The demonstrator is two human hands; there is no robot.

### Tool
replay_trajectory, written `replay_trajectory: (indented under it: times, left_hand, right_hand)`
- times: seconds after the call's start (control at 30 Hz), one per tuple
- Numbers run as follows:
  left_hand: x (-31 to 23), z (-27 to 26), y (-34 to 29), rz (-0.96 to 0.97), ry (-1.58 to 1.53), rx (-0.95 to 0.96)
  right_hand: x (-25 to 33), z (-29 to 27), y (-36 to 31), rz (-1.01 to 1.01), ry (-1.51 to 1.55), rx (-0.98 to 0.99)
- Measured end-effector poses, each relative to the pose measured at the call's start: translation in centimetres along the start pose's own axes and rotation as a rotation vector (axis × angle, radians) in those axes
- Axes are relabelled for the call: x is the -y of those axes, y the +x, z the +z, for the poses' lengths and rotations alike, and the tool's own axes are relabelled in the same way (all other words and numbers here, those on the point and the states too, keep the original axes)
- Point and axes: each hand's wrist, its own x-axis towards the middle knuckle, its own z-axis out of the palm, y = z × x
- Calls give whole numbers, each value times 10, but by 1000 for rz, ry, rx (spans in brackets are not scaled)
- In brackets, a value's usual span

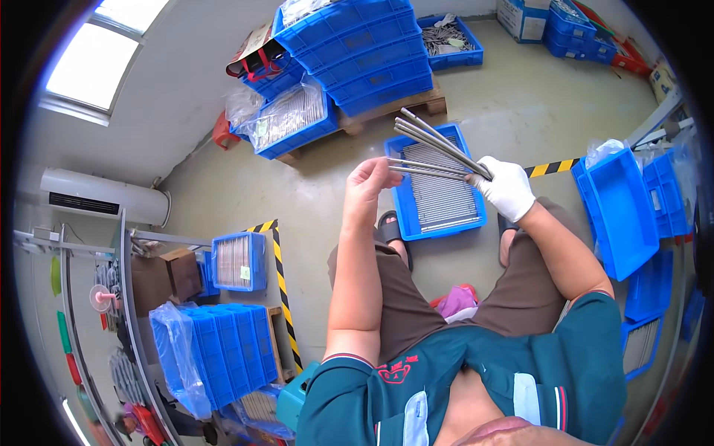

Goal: Inspecting and sorting metal rods using a ring gauge.

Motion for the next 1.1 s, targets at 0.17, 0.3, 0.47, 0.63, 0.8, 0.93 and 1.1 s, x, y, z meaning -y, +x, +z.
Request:
replay_trajectory:
  times: [0.17,0.3,0.47,0.63,0.8,0.93,1.1]
  left_hand:
    - [-5,-1,-2,2,54,35]
    - [-13,1,-6,101,-34,138]
    - [-7,-5,-4,45,176,87]
    - [-14,-16,-5,117,270,-58]
    - [-22,-9,-8,126,110,-38]
    - [-15,-5,-8,103,121,29]
    - [-11,-11,-5,57,151,13]
  right_hand:
    - [0,2,1,51,12,40]
    - [2,2,1,208,321,230]
    - [2,7,0,173,208,186]
    - [3,-3,-1,141,202,141]
    - [3,-1,-1,121,70,143]
    - [8,4,-2,63,17,121]
    - [10,7,-3,-39,-36,17]
